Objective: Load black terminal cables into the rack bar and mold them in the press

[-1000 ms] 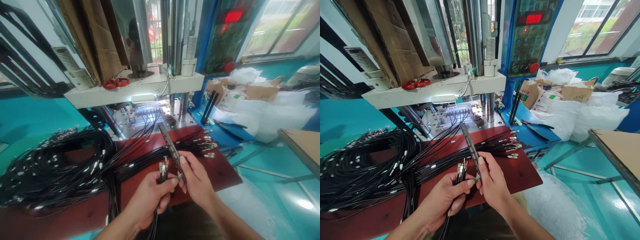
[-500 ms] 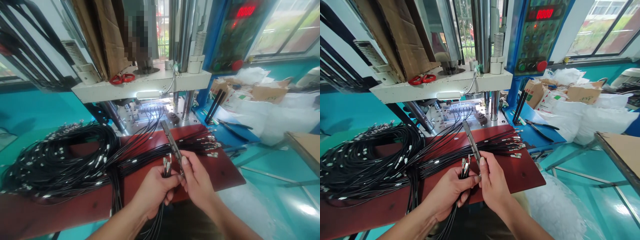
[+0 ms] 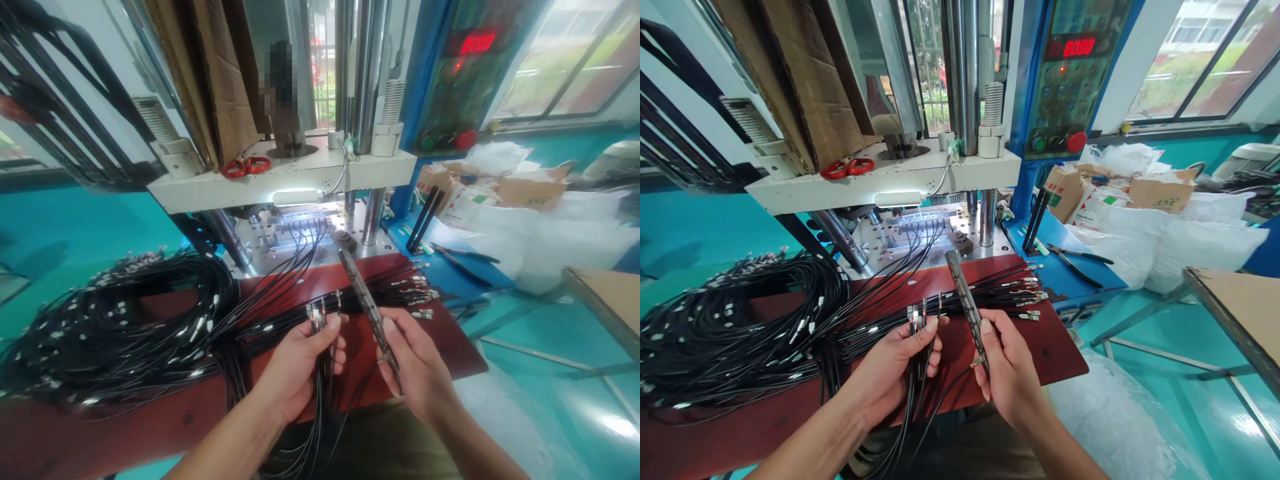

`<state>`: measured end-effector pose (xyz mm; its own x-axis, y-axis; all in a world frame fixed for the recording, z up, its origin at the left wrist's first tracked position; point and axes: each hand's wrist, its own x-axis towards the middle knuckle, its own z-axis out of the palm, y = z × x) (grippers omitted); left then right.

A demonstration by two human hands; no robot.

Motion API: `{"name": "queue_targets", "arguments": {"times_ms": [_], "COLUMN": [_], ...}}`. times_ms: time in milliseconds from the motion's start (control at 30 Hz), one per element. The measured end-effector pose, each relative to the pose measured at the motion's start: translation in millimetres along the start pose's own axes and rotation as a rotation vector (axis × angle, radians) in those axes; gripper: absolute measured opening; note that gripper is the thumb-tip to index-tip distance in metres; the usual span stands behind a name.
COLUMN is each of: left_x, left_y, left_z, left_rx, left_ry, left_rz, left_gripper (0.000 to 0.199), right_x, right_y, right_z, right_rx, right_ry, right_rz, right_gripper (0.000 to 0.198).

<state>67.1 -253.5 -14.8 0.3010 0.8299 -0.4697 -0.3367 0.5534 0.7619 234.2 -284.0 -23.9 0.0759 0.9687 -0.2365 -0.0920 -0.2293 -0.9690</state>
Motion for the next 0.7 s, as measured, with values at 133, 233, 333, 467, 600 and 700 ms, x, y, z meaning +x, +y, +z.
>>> {"name": "queue_targets", "arguments": {"times_ms": [133,233,333,467,600,700], "left_x": [-1.2,-1.2,-0.7,-3.0,-6.6,-7.0], "left_y": [-2.0,-3.6,-4.8,-5.7,-6.4,-7.7], "left_z": [1.6,-0.8,-2.9,0.3,8.1,11.9], "left_rx": [0.007,0.025,0.003,0.003,0.136,0.216], "left_ry": [-0.049,-0.108,-0.131,-0.091,-0.032,-0.031], "left_rz": [-0.052,-0.041,-0.044,-0.068,-0.083,-0.082], "left_gripper": [0.029,0.023,0.020,0.021,0.029,0.028], "right_x": [-0.9,0.4,1.2,-0.2,-1.5,-0.8], "right_y": [2.2,4.8,6.0,3.3,1.2,3.9], "right_z": [-0.1,1.2,1.8,2.4,3.0,3.5], "right_rx": [0.007,0.021,0.025,0.002,-0.011,-0.026], "right_ry": [-0.026,-0.032,-0.026,-0.038,-0.049,-0.048], "right_rz": [0.000,-0.006,0.003,0.007,0.011,-0.006], "right_gripper": [0.046,0.047,0.044,0.041,0.042,0.041]}}
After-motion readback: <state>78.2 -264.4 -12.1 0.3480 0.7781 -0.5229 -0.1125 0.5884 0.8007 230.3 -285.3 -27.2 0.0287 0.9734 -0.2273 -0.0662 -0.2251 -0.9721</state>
